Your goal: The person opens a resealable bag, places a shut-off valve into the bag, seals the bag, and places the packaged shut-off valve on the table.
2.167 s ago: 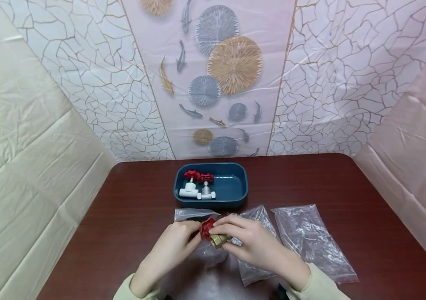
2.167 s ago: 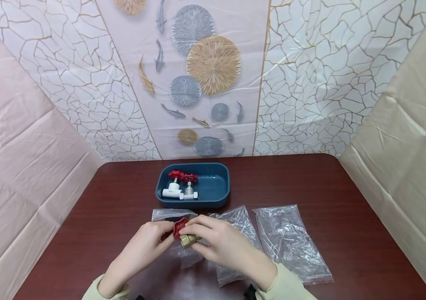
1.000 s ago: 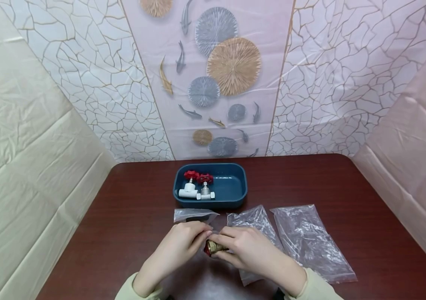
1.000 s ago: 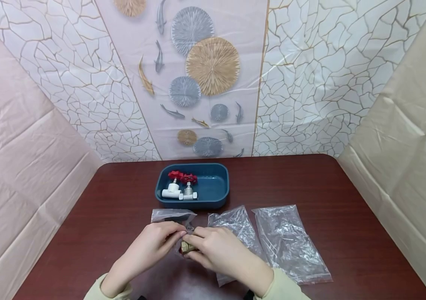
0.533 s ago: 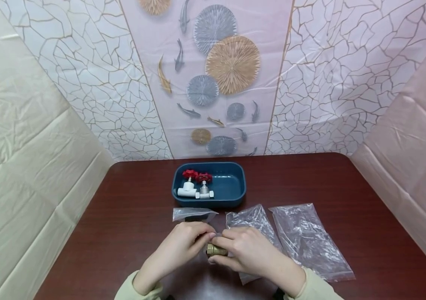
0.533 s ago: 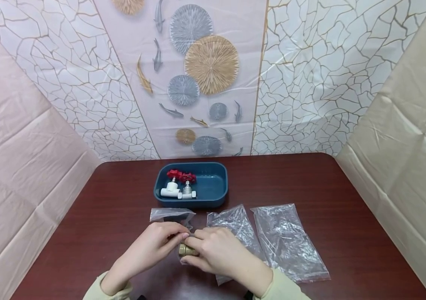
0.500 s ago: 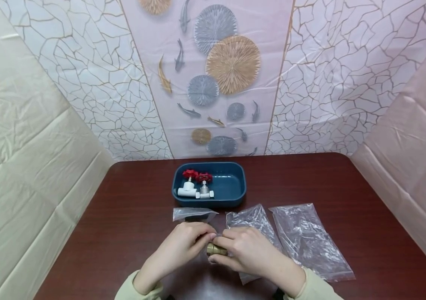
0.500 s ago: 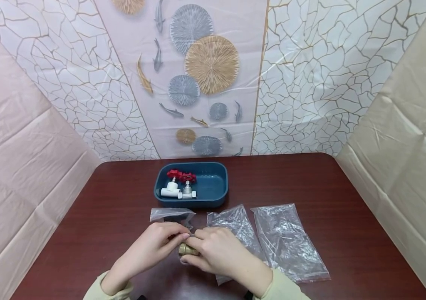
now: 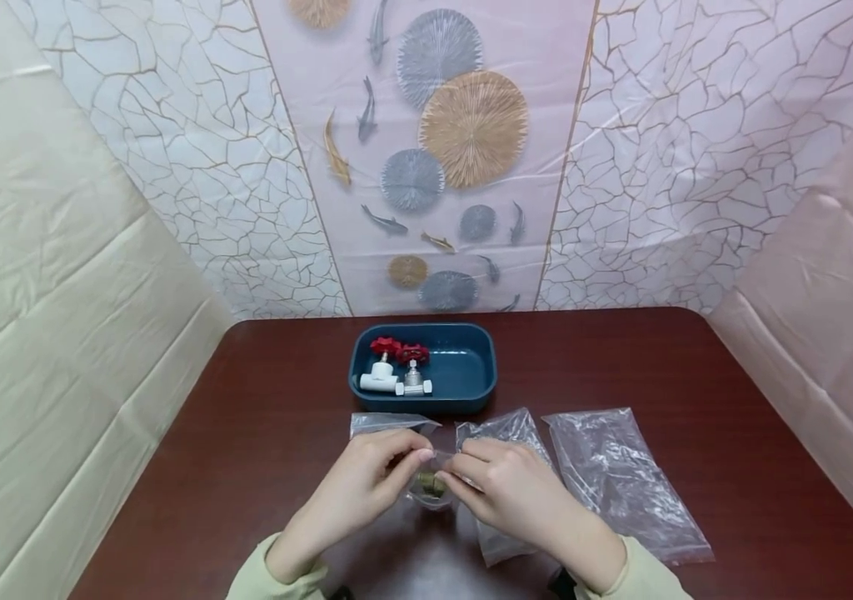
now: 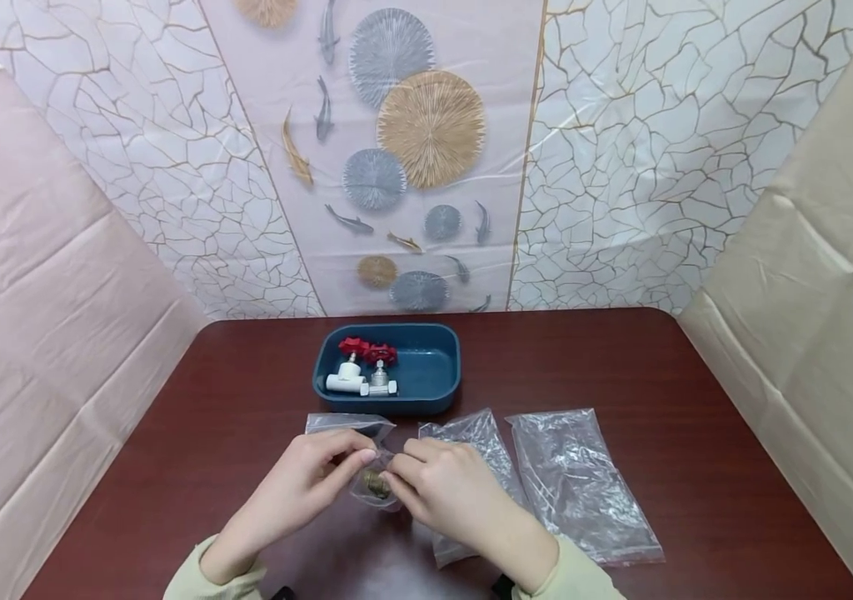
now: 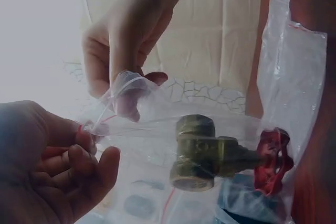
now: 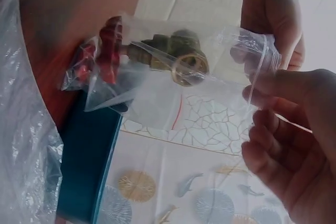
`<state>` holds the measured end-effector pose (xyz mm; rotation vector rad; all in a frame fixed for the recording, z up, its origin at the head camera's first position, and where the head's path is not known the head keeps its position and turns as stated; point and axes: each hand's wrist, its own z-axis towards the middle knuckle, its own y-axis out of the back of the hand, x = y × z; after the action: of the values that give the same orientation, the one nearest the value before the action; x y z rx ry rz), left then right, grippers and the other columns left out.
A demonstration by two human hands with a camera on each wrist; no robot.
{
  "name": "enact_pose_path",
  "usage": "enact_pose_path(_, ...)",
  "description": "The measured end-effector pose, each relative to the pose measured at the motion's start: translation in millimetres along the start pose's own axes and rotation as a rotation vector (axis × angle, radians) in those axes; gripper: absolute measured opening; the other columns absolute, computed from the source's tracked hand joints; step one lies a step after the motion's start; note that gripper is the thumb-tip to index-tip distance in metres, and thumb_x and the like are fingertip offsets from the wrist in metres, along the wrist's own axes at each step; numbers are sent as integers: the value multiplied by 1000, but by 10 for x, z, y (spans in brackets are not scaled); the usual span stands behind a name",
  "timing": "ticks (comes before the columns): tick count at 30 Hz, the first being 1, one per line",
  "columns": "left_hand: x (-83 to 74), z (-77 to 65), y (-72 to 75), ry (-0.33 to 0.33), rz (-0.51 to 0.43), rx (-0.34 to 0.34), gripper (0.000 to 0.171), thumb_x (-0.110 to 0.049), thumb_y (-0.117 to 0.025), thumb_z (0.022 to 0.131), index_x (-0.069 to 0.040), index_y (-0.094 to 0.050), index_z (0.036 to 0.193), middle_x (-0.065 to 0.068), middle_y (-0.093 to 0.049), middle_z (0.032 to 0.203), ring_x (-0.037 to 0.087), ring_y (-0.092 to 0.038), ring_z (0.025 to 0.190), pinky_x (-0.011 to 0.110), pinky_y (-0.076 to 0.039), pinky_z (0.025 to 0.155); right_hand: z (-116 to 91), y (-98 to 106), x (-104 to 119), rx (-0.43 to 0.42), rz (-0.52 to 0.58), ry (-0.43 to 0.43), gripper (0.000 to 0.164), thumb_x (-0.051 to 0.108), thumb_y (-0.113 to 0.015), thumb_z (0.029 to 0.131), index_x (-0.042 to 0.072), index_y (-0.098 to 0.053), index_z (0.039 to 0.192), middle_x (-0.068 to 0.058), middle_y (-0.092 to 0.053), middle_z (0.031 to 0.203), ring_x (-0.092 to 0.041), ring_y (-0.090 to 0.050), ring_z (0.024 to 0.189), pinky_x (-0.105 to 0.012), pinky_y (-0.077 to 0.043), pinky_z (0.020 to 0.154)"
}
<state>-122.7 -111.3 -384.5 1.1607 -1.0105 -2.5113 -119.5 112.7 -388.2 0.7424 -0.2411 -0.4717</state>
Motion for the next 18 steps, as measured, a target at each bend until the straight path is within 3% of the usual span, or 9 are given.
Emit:
enact_pose_path(3, 28, -9, -15, 1, 16, 25, 13, -22, -61, 102, -16, -72, 98, -7, -65, 84, 1, -51, 69, 19, -46, 61, -16, -16, -14, 13, 22, -30, 10, 16, -81, 82, 19, -71, 83, 8, -55, 82, -6, -50, 66, -17, -42, 52)
enact_pose_path(7, 81, -21, -46, -6, 27, 45, 13, -22, -62, 102, -16, -73, 97, -9, -65, 85, 1, -51, 70, 17, -45, 60, -63, -59, -43, 61, 83, -98, 13, 12, -82, 81, 17, -74, 90, 8, -62, 92, -6, -59, 72, -20, -48, 58)
enact_pose_path(12, 152, 10, -81, -33, 77, 89, 14, -22, -61, 102, -15, -74, 99, -14, -64, 85, 0, -50, 69, 16, -44, 62, -113, -103, -87, 101, 138, -152, 17, 0, -78, 79, 13, -75, 89, 8, -67, 86, -3, -62, 69, -19, -50, 61)
enact_pose_path(18, 223, 66, -77, -36, 165, 143, 13, -18, -64, 100, -13, -75, 100, -11, -69, 87, 0, -53, 71, 19, -46, 67, -134, -139, -111, 117, 137, -187, 17, -2, -76, 79, 12, -77, 90, 6, -66, 86, -2, -61, 69, -17, -49, 60)
